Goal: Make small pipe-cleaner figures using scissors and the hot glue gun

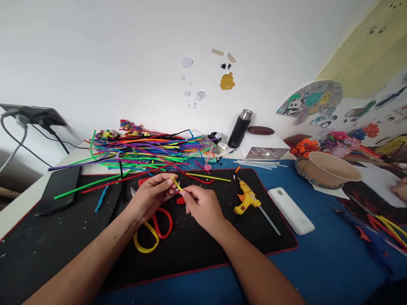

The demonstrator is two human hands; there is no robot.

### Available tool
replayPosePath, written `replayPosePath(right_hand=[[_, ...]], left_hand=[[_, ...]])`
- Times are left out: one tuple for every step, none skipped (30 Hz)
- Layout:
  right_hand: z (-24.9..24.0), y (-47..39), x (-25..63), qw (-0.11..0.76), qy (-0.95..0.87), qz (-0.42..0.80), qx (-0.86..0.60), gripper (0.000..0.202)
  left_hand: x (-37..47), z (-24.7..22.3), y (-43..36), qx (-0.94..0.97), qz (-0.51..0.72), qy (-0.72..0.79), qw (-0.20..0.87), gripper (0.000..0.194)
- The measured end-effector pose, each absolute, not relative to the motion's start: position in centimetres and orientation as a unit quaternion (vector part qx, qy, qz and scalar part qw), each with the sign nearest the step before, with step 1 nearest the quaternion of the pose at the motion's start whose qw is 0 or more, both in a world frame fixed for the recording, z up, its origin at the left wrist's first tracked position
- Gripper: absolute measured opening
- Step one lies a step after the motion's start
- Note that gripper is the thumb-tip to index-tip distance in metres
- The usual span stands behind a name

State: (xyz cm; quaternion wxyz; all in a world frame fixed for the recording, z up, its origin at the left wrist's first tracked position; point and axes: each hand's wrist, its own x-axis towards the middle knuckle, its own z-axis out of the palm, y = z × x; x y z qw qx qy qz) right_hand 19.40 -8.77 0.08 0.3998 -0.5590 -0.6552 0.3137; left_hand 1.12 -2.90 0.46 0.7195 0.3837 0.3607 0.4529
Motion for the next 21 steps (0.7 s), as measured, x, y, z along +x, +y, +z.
replayPosePath(right_hand=[[0.1,-8.8,19.4,0.403,-0.654,0.310,-0.559,0.027],[0.0,-8.8,19.4,0.406,-0.654,0.308,-0.559,0.027],[0.0,-8.7,19.5,0.408,-0.653,0.307,-0.560,0.026],[0.0,-8.7,19.5,0.409,-0.651,0.307,-0.560,0.026],[-0.1,-8.7,19.5,0.410,-0.650,0.308,-0.561,0.026],[-0.1,-8.7,19.6,0.411,-0.649,0.308,-0.561,0.026],[-0.2,-8.6,19.6,0.412,-0.649,0.308,-0.560,0.025],[-0.2,-8.6,19.5,0.413,-0.650,0.308,-0.558,0.024],[-0.3,-8.6,19.5,0.413,-0.652,0.308,-0.556,0.024],[-0.4,-8.6,19.4,0.414,-0.653,0.310,-0.553,0.024],[-0.6,-8.5,19.3,0.414,-0.652,0.316,-0.550,0.025],[-0.7,-8.5,19.2,0.417,-0.646,0.327,-0.549,0.026],[-0.9,-8.4,19.1,0.421,-0.635,0.344,-0.549,0.027],[-1.0,-8.2,19.1,0.426,-0.621,0.366,-0.547,0.029],[-1.0,-8.1,19.1,0.432,-0.606,0.383,-0.547,0.032],[-1.0,-7.9,19.2,0.437,-0.594,0.397,-0.547,0.032],[-0.8,-7.8,19.3,0.443,-0.586,0.401,-0.547,0.033],[-0.4,-7.7,19.6,0.447,-0.583,0.397,-0.550,0.032],[0.0,-7.6,20.0,0.447,-0.587,0.387,-0.553,0.031],[0.6,-7.7,20.4,0.442,-0.597,0.372,-0.557,0.031],[1.3,-7.9,21.1,0.427,-0.613,0.355,-0.563,0.030]], left_hand=[[1.2,0.5,-3.0,0.394,0.445,0.367,0.715,0.037],[1.3,0.5,-3.0,0.409,0.436,0.373,0.710,0.038],[1.4,0.6,-3.2,0.426,0.428,0.376,0.703,0.037],[1.5,0.6,-3.3,0.446,0.420,0.378,0.694,0.034],[1.6,0.7,-3.3,0.468,0.414,0.377,0.684,0.032],[1.7,0.7,-3.4,0.487,0.409,0.377,0.673,0.031],[1.7,0.7,-3.4,0.504,0.406,0.377,0.662,0.031],[1.7,0.7,-3.5,0.516,0.404,0.380,0.652,0.030],[1.7,0.7,-3.4,0.523,0.405,0.384,0.644,0.030],[1.6,0.7,-3.4,0.523,0.409,0.386,0.641,0.030],[1.6,0.7,-3.4,0.517,0.412,0.387,0.643,0.031],[1.6,0.8,-3.3,0.506,0.415,0.389,0.649,0.032],[1.5,0.8,-3.2,0.492,0.417,0.390,0.658,0.033],[1.4,0.9,-3.1,0.477,0.423,0.391,0.664,0.035],[1.3,0.9,-3.0,0.466,0.433,0.392,0.665,0.037],[1.3,0.9,-2.9,0.459,0.442,0.395,0.662,0.038],[1.2,1.0,-2.9,0.456,0.453,0.398,0.655,0.040],[1.1,0.9,-2.8,0.455,0.457,0.400,0.651,0.040],[1.0,0.9,-2.7,0.453,0.464,0.399,0.648,0.041],[1.0,0.9,-2.6,0.452,0.467,0.397,0.648,0.041],[0.9,0.8,-2.6,0.454,0.467,0.395,0.648,0.041]])
